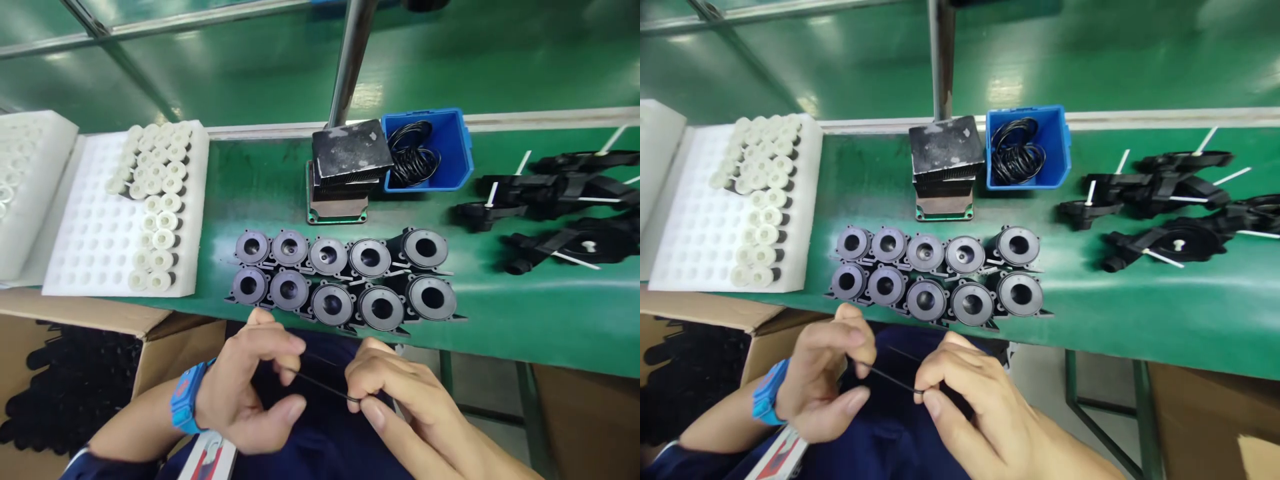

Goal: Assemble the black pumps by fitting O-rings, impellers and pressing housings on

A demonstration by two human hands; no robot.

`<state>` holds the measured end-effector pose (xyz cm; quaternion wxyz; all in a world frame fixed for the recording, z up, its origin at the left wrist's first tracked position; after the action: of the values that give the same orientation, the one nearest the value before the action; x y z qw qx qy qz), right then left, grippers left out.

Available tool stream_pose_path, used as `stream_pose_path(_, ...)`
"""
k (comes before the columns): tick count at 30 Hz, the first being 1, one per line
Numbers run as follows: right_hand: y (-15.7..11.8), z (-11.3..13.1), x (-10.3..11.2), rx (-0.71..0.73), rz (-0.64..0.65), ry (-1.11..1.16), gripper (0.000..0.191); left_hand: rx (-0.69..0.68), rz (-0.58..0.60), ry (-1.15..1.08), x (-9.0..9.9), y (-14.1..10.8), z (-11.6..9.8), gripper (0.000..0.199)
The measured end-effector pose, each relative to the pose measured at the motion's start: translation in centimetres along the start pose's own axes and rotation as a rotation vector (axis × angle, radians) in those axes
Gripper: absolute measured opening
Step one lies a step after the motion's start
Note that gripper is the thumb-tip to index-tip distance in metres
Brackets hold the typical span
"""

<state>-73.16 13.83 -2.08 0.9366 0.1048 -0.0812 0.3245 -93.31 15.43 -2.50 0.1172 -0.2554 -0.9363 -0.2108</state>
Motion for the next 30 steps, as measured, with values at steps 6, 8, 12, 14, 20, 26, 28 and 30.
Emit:
stream_pose_path(6,1.5,-0.3,2.4,0.185,-0.231,-0.717,0.024,-0.175,0.075,0.394,0.9,3.5,0.7,0.020)
stream_pose_path(8,2.3,-0.9,3.4,0.191,-0.273,-0.938,0.029,-0.252,0.076,0.607,1.2,4.8,1.2,0.018)
stream_pose_path(12,4.4,-2.1,5.0,0.175,-0.290,-1.204,0.025,-0.283,0.080,0.874,1.6,6.9,2.6,0.020)
stream_pose_path(14,5.3,-2.7,5.5,0.156,-0.260,-1.253,0.021,-0.250,0.097,0.917,1.7,7.5,3.3,0.024)
stream_pose_path(20,5.9,-3.4,5.7,0.088,-0.193,-1.170,0.012,-0.177,0.177,0.903,1.7,7.1,4.7,0.019)
stream_pose_path(26,5.4,-3.0,5.6,0.086,-0.178,-1.160,0.011,-0.235,0.167,0.875,2.1,6.5,4.7,0.014)
stream_pose_path(28,5.2,-2.8,5.7,0.102,-0.166,-1.150,0.012,-0.272,0.169,0.873,2.1,6.6,4.6,0.014)
stream_pose_path(30,5.0,-2.7,5.7,0.112,-0.129,-1.132,0.016,-0.325,0.176,0.873,2.2,6.7,4.3,0.013)
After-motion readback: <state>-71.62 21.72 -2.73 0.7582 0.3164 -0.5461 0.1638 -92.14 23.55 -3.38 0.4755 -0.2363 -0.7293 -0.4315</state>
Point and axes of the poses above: each hand's wrist, its own y-axis towards the middle knuckle, its own x-axis out of the back of the hand, z = x × y, the point moved 3 cm from there along y, towards the middle knuckle, and after that the axes turned 6 degrees about z, right-handed, at the moved point
